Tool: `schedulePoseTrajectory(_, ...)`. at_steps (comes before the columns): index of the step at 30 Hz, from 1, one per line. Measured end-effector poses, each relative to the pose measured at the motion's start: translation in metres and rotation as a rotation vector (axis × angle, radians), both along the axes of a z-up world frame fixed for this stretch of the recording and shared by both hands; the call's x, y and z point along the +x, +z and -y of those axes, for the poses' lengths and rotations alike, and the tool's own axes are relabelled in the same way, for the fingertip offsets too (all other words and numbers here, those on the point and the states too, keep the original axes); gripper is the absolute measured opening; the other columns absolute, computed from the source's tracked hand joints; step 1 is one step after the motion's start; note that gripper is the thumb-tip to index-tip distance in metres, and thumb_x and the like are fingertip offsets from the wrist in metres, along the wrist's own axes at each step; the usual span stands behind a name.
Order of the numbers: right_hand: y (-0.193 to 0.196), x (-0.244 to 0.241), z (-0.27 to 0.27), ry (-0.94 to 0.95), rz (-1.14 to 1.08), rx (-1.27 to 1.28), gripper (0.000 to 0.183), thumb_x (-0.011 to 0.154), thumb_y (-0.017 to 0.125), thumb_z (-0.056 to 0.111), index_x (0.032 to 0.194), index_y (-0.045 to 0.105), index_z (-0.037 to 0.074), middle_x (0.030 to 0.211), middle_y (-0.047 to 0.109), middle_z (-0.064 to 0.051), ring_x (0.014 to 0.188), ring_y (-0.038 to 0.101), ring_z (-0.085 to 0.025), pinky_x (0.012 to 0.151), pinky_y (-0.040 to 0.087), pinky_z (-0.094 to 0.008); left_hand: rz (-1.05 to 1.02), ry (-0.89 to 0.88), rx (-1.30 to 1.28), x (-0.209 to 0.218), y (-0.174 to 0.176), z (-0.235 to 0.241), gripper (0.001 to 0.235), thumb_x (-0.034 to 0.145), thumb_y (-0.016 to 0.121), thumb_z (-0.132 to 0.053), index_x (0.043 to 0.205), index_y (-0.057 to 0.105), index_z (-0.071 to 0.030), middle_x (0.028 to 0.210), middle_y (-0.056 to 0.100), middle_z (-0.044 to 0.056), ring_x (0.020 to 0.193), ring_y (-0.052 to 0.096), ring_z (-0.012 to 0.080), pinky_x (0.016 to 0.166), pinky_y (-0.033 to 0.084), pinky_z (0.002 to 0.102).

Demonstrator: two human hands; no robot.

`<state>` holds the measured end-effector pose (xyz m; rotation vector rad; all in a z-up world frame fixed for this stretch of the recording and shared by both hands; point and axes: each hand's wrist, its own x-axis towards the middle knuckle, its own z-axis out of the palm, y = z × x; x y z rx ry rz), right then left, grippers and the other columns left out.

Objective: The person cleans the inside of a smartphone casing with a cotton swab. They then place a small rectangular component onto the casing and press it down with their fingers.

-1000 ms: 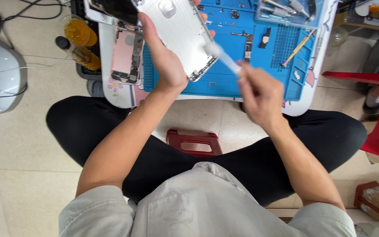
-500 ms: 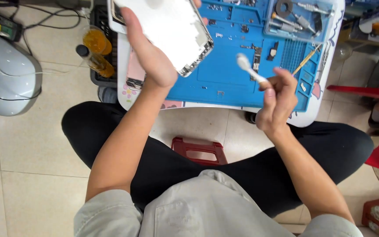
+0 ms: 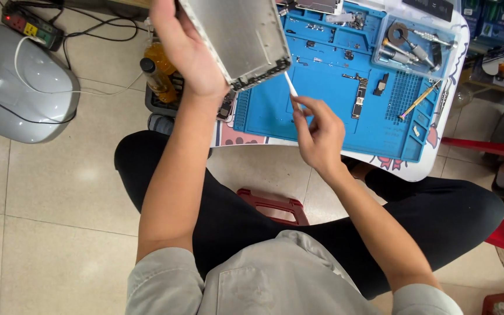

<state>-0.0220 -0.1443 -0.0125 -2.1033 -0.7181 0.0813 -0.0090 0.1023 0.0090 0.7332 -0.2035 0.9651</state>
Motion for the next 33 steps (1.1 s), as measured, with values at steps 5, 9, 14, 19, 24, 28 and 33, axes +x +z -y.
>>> schedulePoseTrajectory(5,-0.018,0.02,-0.047,-0.139,0.015,-0.143,0.013,0.105,0.057,0.025,0.114,0.06,0.015,0.096,0.073,-0.001,0.05,0.047,-0.016,0.05,0.033,-0.038,-0.154,0.333,0.146,0.006,-0.063,0.002,0.036,0.124,0.041,-0.018,0.153,0.061,-0.015,0.157,0.061,-0.001,0.154,0.05,0.0121,0.139,0.033,0.033)
schedulePoseTrajectory(9,-0.048,0.038,-0.068,-0.206,-0.018,-0.261,0.019,0.096,0.055,0.023,0.086,0.046,0.011,0.07,0.045,-0.005,0.06,0.035,-0.023,0.052,0.027,-0.042,-0.188,0.336,0.18,0.002,-0.069,0.01,0.037,0.125,0.042,-0.021,0.159,0.057,-0.019,0.165,0.056,-0.004,0.161,0.046,0.0118,0.142,0.033,0.034)
schedulePoseTrajectory(14,-0.07,0.044,-0.08,-0.199,-0.001,-0.234,0.03,0.081,0.054,0.011,0.071,0.026,0.015,0.06,0.034,-0.002,0.069,0.021,-0.023,0.053,0.023,-0.041,-0.075,0.188,0.083,0.006,-0.049,0.016,0.035,0.126,0.044,-0.02,0.155,0.06,-0.013,0.158,0.061,0.003,0.153,0.052,0.0164,0.135,0.038,0.035)
schedulePoseTrajectory(19,-0.072,0.055,-0.084,-0.17,0.057,-0.205,0.022,0.083,0.056,0.01,0.077,0.035,0.014,0.067,0.044,-0.003,0.07,0.033,-0.024,0.053,0.028,-0.041,0.008,-0.037,-0.163,0.009,-0.04,0.023,0.038,0.127,0.049,-0.024,0.155,0.061,0.0,0.157,0.062,0.011,0.151,0.052,0.0202,0.132,0.038,0.037)
schedulePoseTrajectory(24,-0.074,0.064,-0.081,-0.125,0.119,-0.172,0.011,0.087,0.058,0.008,0.085,0.049,0.014,0.078,0.06,-0.004,0.072,0.05,-0.025,0.053,0.036,-0.041,-0.006,-0.108,-0.227,0.009,-0.031,0.027,0.041,0.125,0.054,-0.028,0.156,0.06,-0.002,0.16,0.058,0.009,0.154,0.048,0.0203,0.133,0.034,0.037)
schedulePoseTrajectory(28,-0.058,0.066,-0.059,-0.128,0.142,-0.166,0.008,0.089,0.06,0.008,0.089,0.056,0.014,0.083,0.067,-0.005,0.072,0.058,-0.026,0.054,0.039,-0.042,-0.026,-0.147,-0.166,0.007,0.004,0.044,0.038,0.125,0.05,-0.03,0.153,0.061,-0.006,0.149,0.065,0.006,0.143,0.055,0.0192,0.126,0.038,0.038)
schedulePoseTrajectory(33,-0.009,0.072,0.032,0.05,-0.356,0.367,0.049,0.113,0.04,0.043,0.12,0.068,0.003,0.076,0.048,0.001,0.057,0.049,-0.013,0.052,0.035,-0.025,-0.068,-0.555,-0.18,0.014,0.006,0.082,0.062,0.12,0.038,-0.05,0.143,0.063,0.001,0.137,0.07,0.021,0.125,0.07,0.0364,0.117,0.053,0.05)
